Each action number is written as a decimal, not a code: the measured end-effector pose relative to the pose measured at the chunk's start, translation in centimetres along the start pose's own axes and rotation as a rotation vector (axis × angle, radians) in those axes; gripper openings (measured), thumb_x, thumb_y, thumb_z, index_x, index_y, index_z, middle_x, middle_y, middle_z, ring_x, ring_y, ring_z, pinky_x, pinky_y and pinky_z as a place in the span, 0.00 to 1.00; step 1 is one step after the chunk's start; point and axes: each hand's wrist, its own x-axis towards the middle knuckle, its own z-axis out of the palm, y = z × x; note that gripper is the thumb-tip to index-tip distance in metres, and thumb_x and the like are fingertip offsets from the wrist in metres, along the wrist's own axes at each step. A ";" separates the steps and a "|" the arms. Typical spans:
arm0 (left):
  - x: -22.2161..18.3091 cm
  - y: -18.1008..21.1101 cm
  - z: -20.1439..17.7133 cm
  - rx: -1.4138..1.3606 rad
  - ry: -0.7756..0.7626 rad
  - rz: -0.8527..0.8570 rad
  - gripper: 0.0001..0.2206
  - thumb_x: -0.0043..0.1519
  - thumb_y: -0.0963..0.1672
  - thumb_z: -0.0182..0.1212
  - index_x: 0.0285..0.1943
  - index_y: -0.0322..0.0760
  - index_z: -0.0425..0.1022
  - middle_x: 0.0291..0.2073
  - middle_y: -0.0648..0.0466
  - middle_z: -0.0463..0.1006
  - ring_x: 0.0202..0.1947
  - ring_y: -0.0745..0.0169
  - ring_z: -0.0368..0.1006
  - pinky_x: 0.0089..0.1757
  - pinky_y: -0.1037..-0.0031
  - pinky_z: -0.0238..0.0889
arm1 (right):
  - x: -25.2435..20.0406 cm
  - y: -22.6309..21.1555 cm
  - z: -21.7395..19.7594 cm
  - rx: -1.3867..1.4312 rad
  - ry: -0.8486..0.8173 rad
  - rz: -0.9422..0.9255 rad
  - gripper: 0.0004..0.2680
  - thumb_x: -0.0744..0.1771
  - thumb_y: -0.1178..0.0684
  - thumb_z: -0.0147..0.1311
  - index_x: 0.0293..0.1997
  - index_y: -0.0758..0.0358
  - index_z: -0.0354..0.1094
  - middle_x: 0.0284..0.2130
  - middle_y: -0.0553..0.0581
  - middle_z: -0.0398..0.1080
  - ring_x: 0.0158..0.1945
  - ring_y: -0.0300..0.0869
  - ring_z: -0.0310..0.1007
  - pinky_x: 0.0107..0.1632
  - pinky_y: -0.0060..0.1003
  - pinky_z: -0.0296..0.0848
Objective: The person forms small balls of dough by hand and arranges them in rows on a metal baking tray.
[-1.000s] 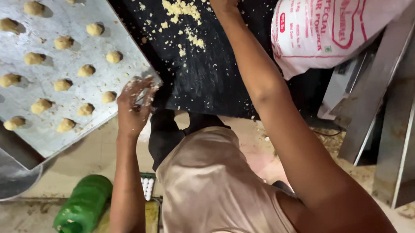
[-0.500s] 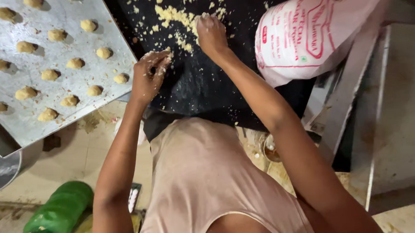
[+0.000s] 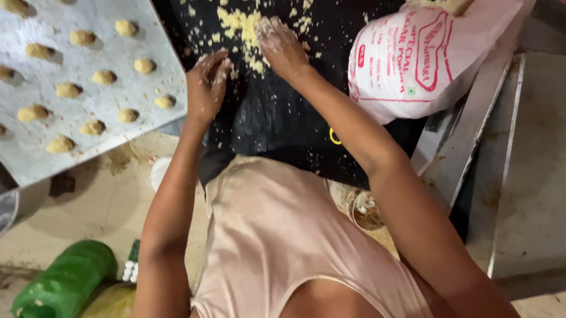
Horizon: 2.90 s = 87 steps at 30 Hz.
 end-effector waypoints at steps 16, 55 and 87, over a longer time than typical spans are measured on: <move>-0.3 -4.9 2.8 -0.049 0.007 -0.249 0.18 0.68 0.39 0.56 0.68 0.28 0.68 0.50 0.43 0.80 0.45 0.56 0.78 0.45 0.69 0.72 | 0.0 -7.2 -7.7 0.444 -0.617 0.410 0.07 0.72 0.56 0.49 0.51 0.64 0.72 0.44 0.61 0.76 0.47 0.47 0.77 0.52 0.43 0.77; -1.3 0.1 -3.2 -0.064 -0.047 -0.026 0.20 0.71 0.40 0.60 0.71 0.29 0.65 0.51 0.42 0.82 0.51 0.60 0.79 0.52 0.70 0.73 | -3.7 -10.3 -8.4 0.469 -0.247 0.370 0.15 0.68 0.50 0.60 0.54 0.72 0.71 0.50 0.67 0.75 0.55 0.54 0.77 0.58 0.45 0.77; -5.9 -4.4 4.2 -0.139 0.047 -0.176 0.28 0.70 0.35 0.46 0.81 0.32 0.45 0.63 0.41 0.76 0.63 0.53 0.74 0.62 0.69 0.65 | -3.9 -8.0 -6.8 0.311 -0.317 0.053 0.10 0.68 0.60 0.49 0.52 0.69 0.73 0.54 0.66 0.73 0.61 0.57 0.69 0.57 0.49 0.72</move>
